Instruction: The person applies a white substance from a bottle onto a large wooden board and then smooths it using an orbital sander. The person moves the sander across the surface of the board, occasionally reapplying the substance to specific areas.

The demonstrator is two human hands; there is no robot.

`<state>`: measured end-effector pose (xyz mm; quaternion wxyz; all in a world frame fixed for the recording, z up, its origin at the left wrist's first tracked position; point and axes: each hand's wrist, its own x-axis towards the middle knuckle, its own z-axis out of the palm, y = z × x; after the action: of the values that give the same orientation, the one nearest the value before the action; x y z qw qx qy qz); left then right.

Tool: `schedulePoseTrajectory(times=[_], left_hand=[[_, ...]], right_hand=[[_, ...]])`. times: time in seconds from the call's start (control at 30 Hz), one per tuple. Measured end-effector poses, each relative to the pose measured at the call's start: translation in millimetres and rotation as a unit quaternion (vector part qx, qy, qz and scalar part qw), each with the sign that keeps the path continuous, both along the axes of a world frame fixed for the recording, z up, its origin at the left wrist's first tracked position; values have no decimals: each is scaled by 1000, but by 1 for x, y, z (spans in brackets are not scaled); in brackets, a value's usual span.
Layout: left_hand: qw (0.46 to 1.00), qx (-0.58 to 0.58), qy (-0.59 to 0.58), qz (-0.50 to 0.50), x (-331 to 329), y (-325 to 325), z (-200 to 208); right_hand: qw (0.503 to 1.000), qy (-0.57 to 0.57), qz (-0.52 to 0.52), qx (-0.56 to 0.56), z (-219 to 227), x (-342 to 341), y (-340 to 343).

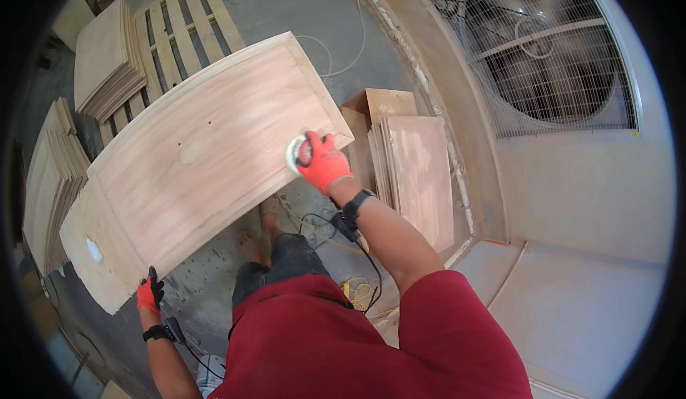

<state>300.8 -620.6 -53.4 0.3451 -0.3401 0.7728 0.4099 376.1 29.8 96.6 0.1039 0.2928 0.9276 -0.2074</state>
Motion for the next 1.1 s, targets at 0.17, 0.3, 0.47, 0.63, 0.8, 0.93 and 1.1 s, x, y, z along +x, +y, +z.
schedulePoseTrajectory(times=[0.17, 0.3, 0.47, 0.63, 0.8, 0.93, 1.1], left_hand=[[998, 42, 6, 53, 8, -1, 4], [997, 24, 14, 76, 9, 31, 27], [1000, -4, -7, -21, 4, 21, 23], [995, 32, 43, -85, 4, -22, -27], [983, -13, 53, -173, 1, -64, -60], [990, -1, 46, -130, 7, -65, -58], [988, -2, 32, -149, -7, 2, -8]], right_hand=[[999, 7, -27, 35, -8, -5, 25], [987, -2, -148, 62, -23, 13, 90], [975, -22, -208, 74, -22, 25, 106], [970, -11, -233, 72, -15, 31, 111], [978, -1, -195, 72, -24, 31, 100], [965, 22, -252, 68, -30, 33, 113], [982, 17, -182, 54, -16, 36, 57]])
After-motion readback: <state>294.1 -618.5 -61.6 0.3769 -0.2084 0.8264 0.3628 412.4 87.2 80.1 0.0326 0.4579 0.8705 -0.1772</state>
